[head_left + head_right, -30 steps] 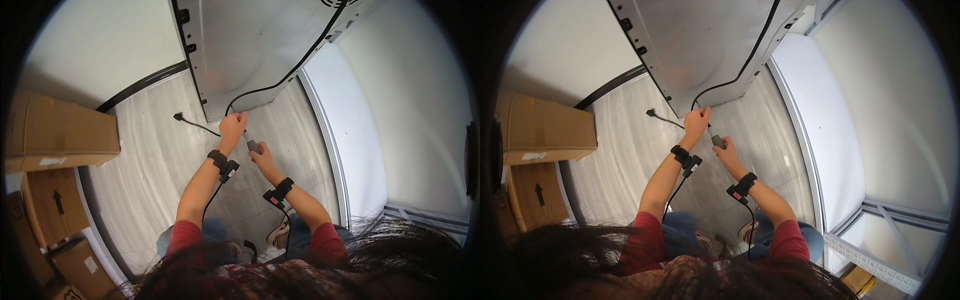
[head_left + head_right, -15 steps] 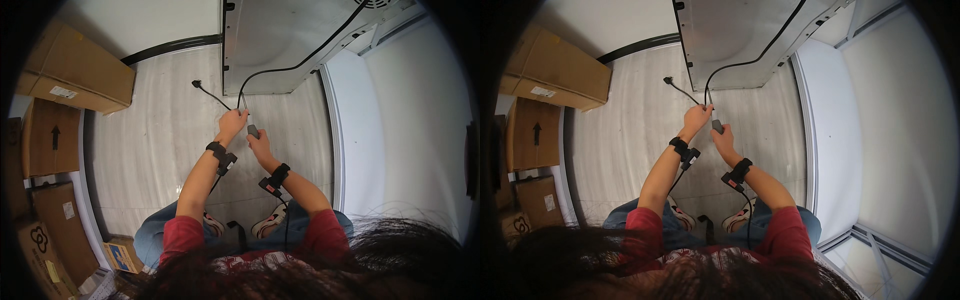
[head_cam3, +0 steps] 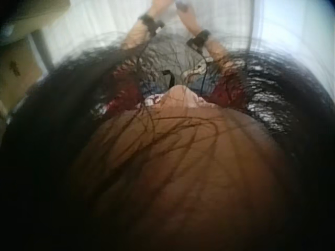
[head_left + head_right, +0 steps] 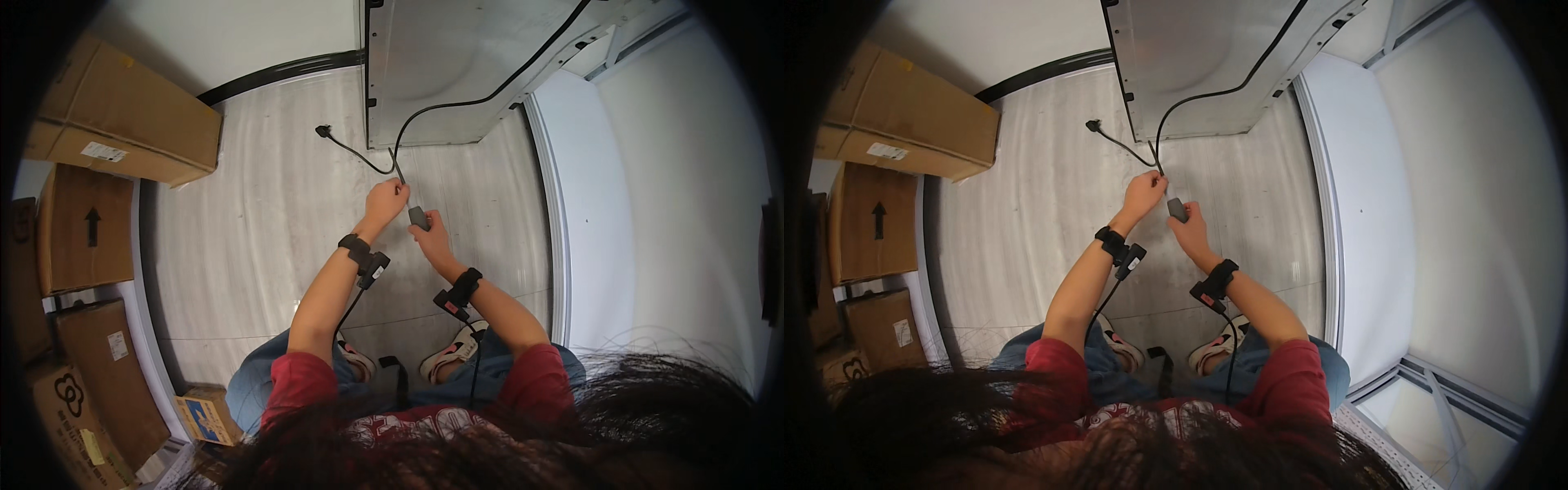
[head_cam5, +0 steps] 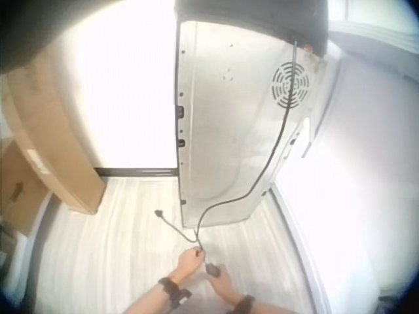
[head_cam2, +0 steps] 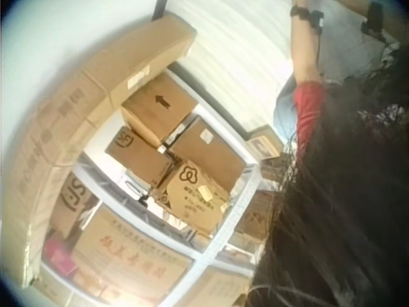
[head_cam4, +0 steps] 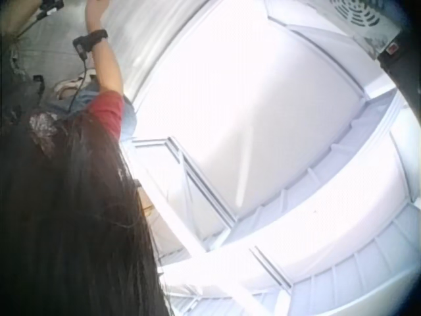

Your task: The person uses a screwdriver to remove screws from the back panel of a white appliance. After removing the screws, the person detaches and removes the metal back panel.

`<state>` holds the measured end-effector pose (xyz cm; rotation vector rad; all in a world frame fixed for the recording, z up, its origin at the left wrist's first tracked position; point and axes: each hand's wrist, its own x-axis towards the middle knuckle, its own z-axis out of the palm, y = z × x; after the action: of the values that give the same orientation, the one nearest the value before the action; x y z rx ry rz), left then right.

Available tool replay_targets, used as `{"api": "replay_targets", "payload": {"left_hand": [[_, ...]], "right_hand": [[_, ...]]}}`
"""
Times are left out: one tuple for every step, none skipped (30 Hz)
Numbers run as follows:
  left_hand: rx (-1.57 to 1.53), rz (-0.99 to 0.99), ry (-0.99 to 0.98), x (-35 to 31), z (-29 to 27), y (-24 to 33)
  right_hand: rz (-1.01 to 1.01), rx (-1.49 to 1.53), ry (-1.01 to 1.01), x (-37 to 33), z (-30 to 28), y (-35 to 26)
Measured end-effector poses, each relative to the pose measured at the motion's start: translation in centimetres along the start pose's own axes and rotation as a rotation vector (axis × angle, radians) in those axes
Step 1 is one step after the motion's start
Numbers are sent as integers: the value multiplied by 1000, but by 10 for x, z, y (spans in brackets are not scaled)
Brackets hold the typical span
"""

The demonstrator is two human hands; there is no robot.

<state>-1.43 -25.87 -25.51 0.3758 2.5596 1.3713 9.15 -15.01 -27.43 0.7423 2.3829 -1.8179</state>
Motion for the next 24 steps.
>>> {"api": "replay_targets", "payload": {"left_hand": [[-5, -5, 41, 1, -6, 1], [-6, -31, 59, 2, -11, 3], [-7, -56, 81, 4, -17, 4], [-9, -81, 103, 6, -22, 5], [22, -95, 79, 8, -26, 6], [51, -109, 58, 10, -28, 4], [81, -125, 37, 12, -30, 2], [22, -140, 19, 14, -30, 0], [-39, -150, 2, 16, -28, -1], [-99, -160, -14, 19, -26, -2], [-103, -151, -3, 22, -24, -3], [-107, -152, 4, 21, -24, -5], [-112, -151, 11, 21, -24, -7], [-123, -143, 1, 20, -21, -7], [-130, -133, -9, 20, -19, -6], [-138, -123, -20, 19, -17, -5], [-132, -115, -8, 18, -15, -4], [-127, -114, 4, 16, -15, -5], [-122, -111, 16, 14, -15, -6], [-114, -117, 19, 11, -15, -7], [-109, -114, 22, 12, -14, -4], [-104, -110, 25, 12, -13, -2], [-96, -109, 31, 13, -12, 0], [-86, -113, 38, 11, -14, 2]], "right_hand": [[-29, 29, -7, 5, 3, -3], [-58, 58, -15, 11, 7, -9], [-92, 86, -23, 16, 12, -17], [-84, 69, -19, 21, 16, -25], [-76, 52, -15, 26, 20, -32], [-70, 33, -14, 31, 24, -37], [-91, 21, -4, 36, 27, -42], [-112, 10, 5, 41, 30, -47], [-137, -2, 16, 46, 32, -48], [-146, -13, 28, 49, 34, -47], [-156, -24, 41, 52, 37, -47], [-156, -36, 49, 53, 39, -45], [-166, -24, 60, 53, 40, -42], [-176, -12, 72, 53, 39, -39], [-187, 4, 85, 51, 40, -37], [-213, -4, 89, 51, 39, -36], [-238, -12, 95, 50, 37, -34], [-260, -21, 97, 47, 36, -35], [-261, -10, 85, 44, 36, -37], [-262, 2, 74, 40, 36, -38], [-270, 12, 71, 40, 33, -39], [-272, 7, 75, 39, 31, -40], [-274, 1, 79, 39, 30, -42], [-273, -3, 78, 36, 30, -46]]}}
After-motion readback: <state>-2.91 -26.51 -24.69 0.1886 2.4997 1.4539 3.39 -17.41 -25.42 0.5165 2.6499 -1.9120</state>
